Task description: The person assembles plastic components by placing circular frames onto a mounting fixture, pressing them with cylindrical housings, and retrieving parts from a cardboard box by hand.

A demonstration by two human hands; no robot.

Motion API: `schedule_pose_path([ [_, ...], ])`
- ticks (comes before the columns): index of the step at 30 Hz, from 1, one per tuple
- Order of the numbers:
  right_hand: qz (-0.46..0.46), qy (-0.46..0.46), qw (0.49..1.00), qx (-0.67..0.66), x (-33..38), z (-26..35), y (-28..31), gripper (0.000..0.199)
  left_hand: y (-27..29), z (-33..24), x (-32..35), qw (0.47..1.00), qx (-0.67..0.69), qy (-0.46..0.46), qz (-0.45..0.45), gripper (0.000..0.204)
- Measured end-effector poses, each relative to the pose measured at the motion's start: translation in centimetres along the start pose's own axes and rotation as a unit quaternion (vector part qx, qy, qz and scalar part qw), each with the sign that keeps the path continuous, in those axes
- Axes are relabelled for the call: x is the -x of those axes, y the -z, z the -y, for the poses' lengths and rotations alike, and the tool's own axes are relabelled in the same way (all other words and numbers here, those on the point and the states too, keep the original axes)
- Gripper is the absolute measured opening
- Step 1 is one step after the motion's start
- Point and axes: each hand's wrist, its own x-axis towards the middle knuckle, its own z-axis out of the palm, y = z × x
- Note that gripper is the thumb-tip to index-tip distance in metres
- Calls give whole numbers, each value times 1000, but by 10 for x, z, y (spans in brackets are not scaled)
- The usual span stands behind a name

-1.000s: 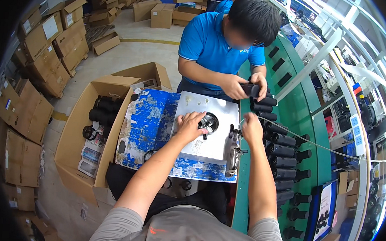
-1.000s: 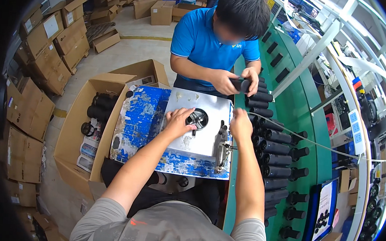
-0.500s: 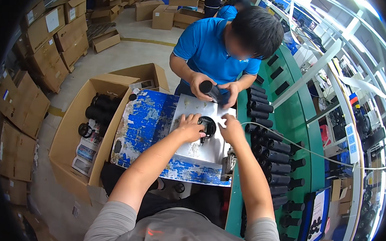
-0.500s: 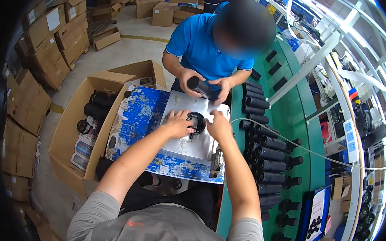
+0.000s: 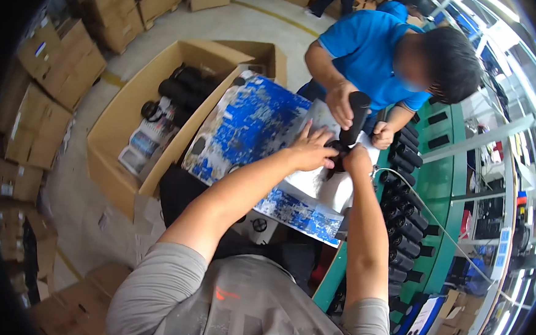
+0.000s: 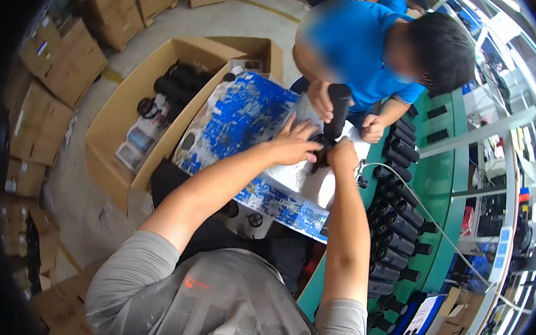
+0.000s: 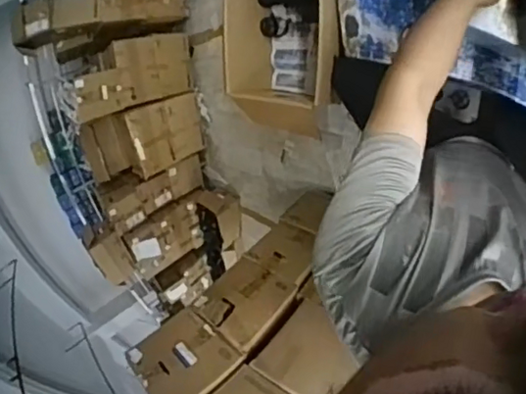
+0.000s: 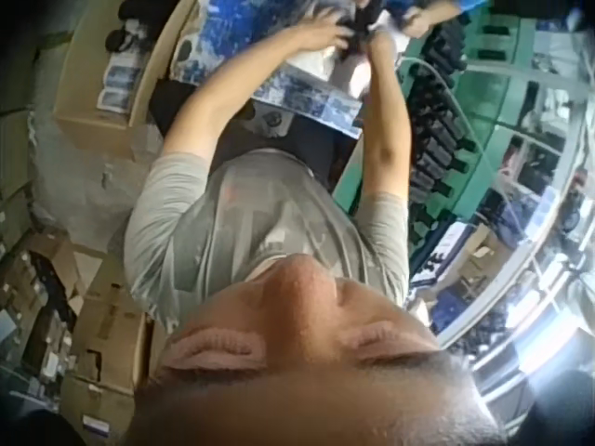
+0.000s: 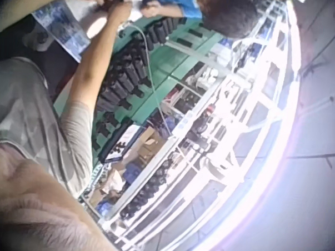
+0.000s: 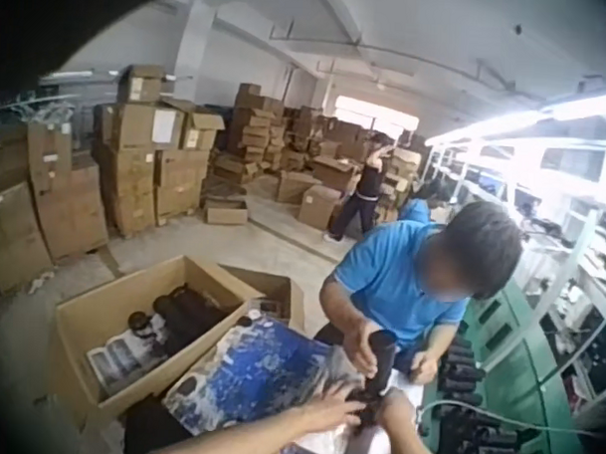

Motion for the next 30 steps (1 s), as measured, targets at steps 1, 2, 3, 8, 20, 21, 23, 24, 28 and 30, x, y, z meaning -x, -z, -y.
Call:
schedule_pose_path([
  [1,20,7,1000,-21,4,-20,11,42,4,1,16,990,92,-5,-102,25],
  [2,37,19,998,-44,14,-30,22,43,12,6,36,962,176,-6,-207,22],
  [3,-86,69,993,-30,44,-25,24,37,14,18,79,934,245,23,-258,21],
  [8,89,223,904,-353,208,91,40,34,-66,48,299,785,330,353,-387,12],
  [20,1,396,903,-164,215,154,-150,22,-134,-14,344,543,709,376,-248,44],
  [21,17,388,891,-235,230,159,-143,19,-137,-11,344,548,718,333,-271,51],
  [23,66,346,891,-286,261,161,-110,17,-139,-18,338,547,728,294,-292,58],
  [24,113,295,887,-336,276,156,-94,16,-131,-25,332,556,737,245,-296,62],
  [28,118,337,820,-448,291,133,-50,16,-89,-40,303,553,772,154,-272,70],
  [30,78,312,825,-465,294,120,-19,17,-74,-50,295,505,806,176,-253,70],
])
